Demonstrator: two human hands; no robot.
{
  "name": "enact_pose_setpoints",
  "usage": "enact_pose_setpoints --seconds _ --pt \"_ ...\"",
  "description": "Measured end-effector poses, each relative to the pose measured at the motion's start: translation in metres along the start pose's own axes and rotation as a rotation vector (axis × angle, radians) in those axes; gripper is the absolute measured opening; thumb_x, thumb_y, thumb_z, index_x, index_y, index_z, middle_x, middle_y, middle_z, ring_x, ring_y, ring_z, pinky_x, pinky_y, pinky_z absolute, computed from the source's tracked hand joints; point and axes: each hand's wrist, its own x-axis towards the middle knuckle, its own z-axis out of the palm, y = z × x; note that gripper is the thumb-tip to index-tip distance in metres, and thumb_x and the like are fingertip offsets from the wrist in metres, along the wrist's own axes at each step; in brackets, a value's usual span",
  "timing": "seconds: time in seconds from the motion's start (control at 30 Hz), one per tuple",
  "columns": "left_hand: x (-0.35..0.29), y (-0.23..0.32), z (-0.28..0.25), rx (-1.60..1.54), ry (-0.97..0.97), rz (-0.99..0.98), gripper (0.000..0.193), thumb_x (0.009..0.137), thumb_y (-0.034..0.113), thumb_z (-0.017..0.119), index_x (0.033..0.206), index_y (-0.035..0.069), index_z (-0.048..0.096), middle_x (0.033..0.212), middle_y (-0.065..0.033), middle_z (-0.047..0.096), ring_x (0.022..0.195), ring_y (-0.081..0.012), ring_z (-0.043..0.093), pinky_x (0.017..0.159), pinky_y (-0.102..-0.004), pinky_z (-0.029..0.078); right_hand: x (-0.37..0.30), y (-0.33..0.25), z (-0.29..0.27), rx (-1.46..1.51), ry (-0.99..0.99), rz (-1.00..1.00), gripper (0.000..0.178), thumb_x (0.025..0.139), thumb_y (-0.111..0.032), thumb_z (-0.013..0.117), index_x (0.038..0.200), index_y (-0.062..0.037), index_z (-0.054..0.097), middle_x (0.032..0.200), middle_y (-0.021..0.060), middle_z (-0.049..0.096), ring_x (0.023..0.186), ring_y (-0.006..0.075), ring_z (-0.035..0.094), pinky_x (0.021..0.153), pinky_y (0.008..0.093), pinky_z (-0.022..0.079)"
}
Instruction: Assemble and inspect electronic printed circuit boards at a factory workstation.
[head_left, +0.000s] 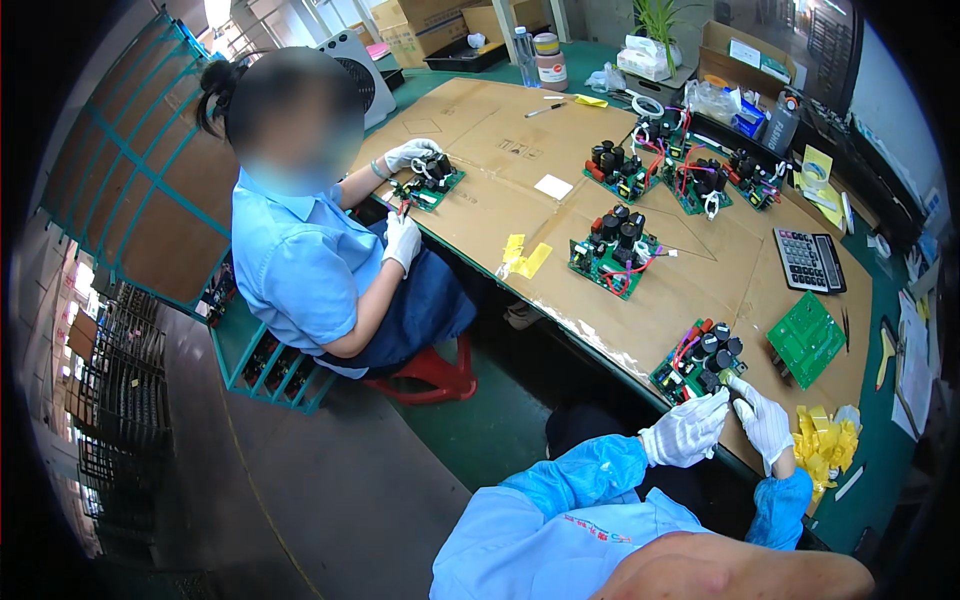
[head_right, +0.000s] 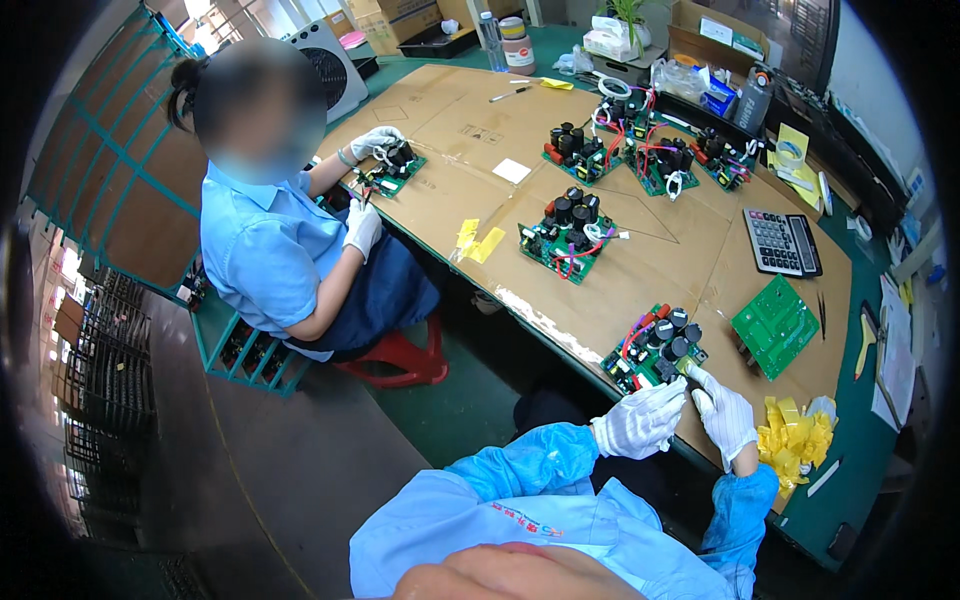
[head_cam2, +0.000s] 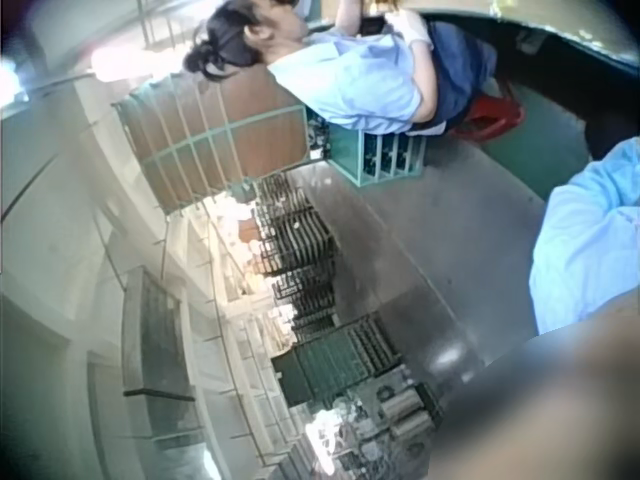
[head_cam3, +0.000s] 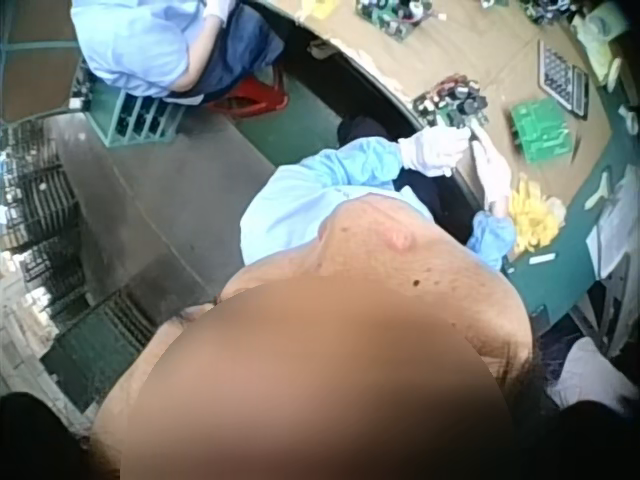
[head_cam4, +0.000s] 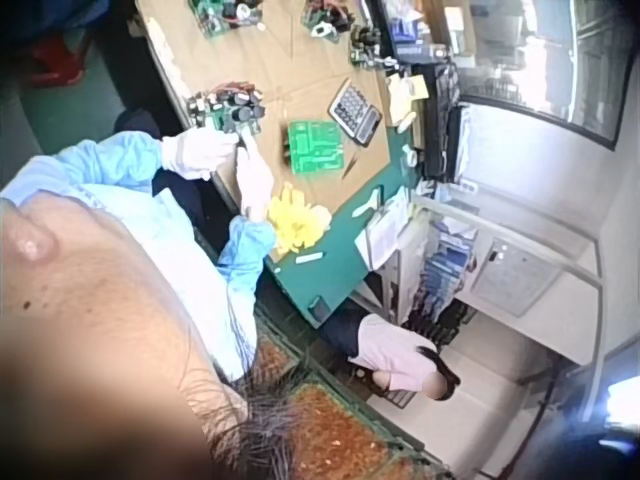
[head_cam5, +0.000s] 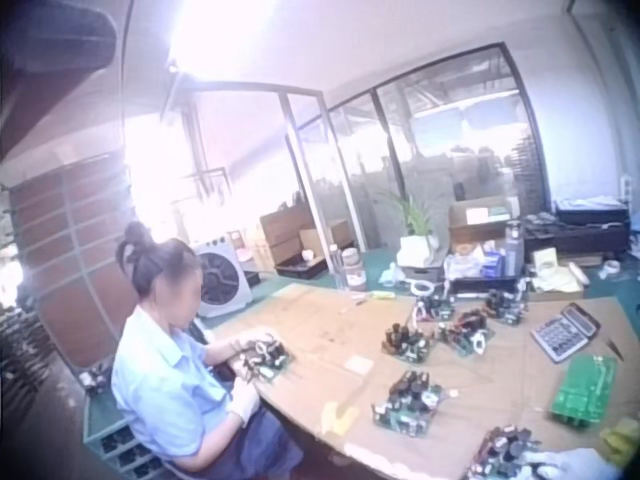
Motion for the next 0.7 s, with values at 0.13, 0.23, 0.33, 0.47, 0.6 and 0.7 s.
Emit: enact_pose_setpoints --seconds 0.13,0.23,0.33,0.47,0.6,0.7 --pt "0.001 0.000 0.001 0.016 -0.010 -0.002 0.040 0.068 0.020 0.068 0.099 -0.004 0.064 0.129 -0.0242 0.057 0.130 -0.0408 0.051 0.108 -0.0495 0.042 0.002 -0.003 0.001 0.007 0.037 -0.001 0.035 0.096 -0.025 0.053 0.129 -0.0194 0.060 0.112 0.0138 0.069 0.101 0.0369 0.065 0.085 0.0451 0.053" --pt "0.003 0.000 0.001 0.035 -0.001 0.007 0.040 0.066 0.021 0.067 0.098 -0.004 0.064 0.128 -0.0240 0.057 0.130 -0.0407 0.051 0.108 -0.0495 0.041 0.002 -0.003 0.002 -0.007 0.069 0.005 0.032 0.096 -0.025 0.054 0.126 -0.0187 0.062 0.113 0.0135 0.069 0.101 0.0365 0.065 0.085 0.0445 0.053" --pt "0.002 0.000 0.001 0.023 0.003 0.008 0.040 0.066 0.021 0.067 0.098 -0.003 0.064 0.128 -0.0240 0.057 0.130 -0.0407 0.051 0.108 -0.0498 0.041 0.002 -0.001 0.008 -0.036 0.111 -0.022 0.031 0.096 -0.024 0.054 0.125 -0.0188 0.063 0.109 0.0135 0.069 0.097 0.0361 0.066 0.082 0.0444 0.053" --pt "0.003 0.000 0.000 0.016 0.013 -0.002 0.038 0.068 0.021 0.067 0.098 -0.003 0.064 0.128 -0.0243 0.057 0.130 -0.0409 0.051 0.108 -0.0503 0.042 0.000 -0.008 0.010 -0.109 0.150 0.013 0.029 0.096 -0.023 0.054 0.123 -0.0193 0.064 0.097 0.0136 0.069 0.087 0.0355 0.065 0.075 0.0448 0.052" --pt "0.004 0.002 -0.001 0.021 0.026 0.000 0.038 0.069 0.020 0.067 0.099 -0.003 0.064 0.128 -0.0246 0.057 0.129 -0.0411 0.052 0.108 -0.0504 0.043 -0.002 -0.006 0.012 -0.080 0.134 0.078 0.030 0.094 -0.017 0.055 0.122 -0.0166 0.066 0.104 0.0140 0.070 0.094 0.0343 0.067 0.081 0.0407 0.053" --pt "0.003 0.002 -0.003 0.001 0.021 -0.011 0.039 0.069 0.020 0.067 0.100 -0.003 0.064 0.129 -0.0239 0.057 0.130 -0.0407 0.051 0.108 -0.0504 0.042 0.000 0.001 0.020 -0.025 0.241 -0.023 0.028 0.096 -0.021 0.053 0.121 -0.0186 0.066 0.095 0.0135 0.068 0.085 0.0348 0.065 0.073 0.0440 0.052"
